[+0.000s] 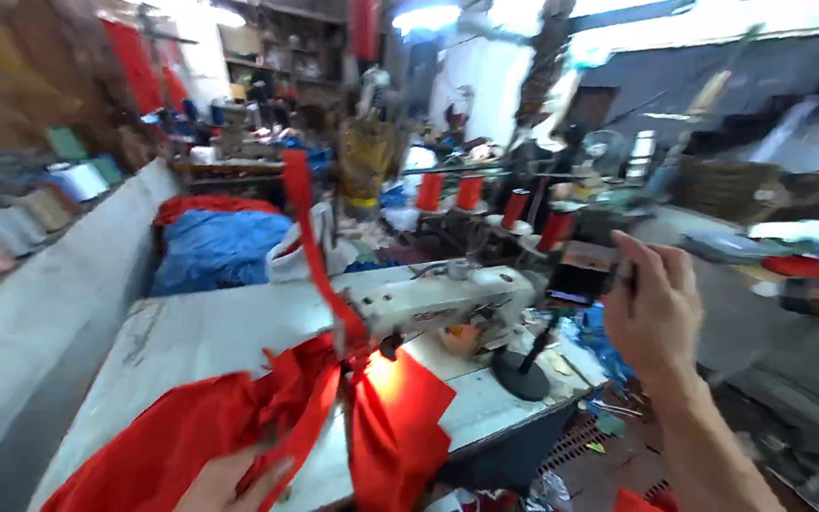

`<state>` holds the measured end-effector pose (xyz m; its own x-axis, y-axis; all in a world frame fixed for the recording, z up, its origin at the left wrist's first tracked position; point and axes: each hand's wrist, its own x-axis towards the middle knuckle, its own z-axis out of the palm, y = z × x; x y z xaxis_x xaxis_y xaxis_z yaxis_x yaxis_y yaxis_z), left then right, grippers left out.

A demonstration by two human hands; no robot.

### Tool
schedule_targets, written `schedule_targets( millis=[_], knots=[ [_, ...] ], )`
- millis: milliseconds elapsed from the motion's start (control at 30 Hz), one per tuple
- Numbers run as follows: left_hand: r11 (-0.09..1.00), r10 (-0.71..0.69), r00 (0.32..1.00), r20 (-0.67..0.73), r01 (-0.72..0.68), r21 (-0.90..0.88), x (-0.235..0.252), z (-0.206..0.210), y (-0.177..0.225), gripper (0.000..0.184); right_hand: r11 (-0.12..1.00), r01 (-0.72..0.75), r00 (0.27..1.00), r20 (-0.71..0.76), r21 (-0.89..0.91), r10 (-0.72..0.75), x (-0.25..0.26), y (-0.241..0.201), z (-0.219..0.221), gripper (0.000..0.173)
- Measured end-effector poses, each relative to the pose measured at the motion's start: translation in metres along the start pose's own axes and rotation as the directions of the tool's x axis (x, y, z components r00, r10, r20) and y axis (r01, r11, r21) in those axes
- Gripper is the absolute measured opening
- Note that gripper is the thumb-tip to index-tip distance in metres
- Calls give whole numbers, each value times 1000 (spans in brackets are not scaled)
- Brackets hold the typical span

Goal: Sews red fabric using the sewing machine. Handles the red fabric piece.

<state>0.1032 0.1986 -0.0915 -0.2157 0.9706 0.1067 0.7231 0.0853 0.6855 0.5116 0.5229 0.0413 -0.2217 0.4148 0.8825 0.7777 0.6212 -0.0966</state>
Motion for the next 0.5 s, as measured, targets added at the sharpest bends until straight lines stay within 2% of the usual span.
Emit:
schedule_targets(
  millis=[67,100,167,233,300,367,400,433,467,500],
  knots=[
    [996,79,992,-102,-82,-28,-10,-15,15,40,944,84,987,104,320,-123,-12,-53,16,37],
    [989,125,983,-135,-134,-60,-15,-21,22,38,854,71,961,193,516,-196,-19,-86,24,35],
    [959,252,957,-144,-267,-98,-24,-35,39,35,624,1,861,317,782,-398,-31,-157,39,30],
    [924,376,919,-121,-381,-19,-34,-42,58,40,440,-15,746,303,898,-593,-37,-225,58,24],
    [882,470,874,-122,-468,50,-44,-48,77,43,253,-100,592,262,962,-762,-43,-281,80,22],
    [860,507,846,-166,-509,29,-51,-58,89,41,85,-262,343,176,961,-923,-56,-320,99,16],
    [868,490,852,-185,-497,8,-54,-65,91,39,72,-314,208,143,947,-968,-67,-331,99,12],
    [881,463,864,-195,-474,-7,-56,-72,90,37,174,-321,31,194,931,-980,-74,-334,86,18],
    [897,430,880,-201,-442,-17,-57,-79,87,37,417,-296,-177,380,859,-908,-77,-334,60,25],
    [914,392,898,-202,-404,-23,-57,-84,81,37,632,-255,-304,559,732,-771,-82,-334,33,30]
  ],
)
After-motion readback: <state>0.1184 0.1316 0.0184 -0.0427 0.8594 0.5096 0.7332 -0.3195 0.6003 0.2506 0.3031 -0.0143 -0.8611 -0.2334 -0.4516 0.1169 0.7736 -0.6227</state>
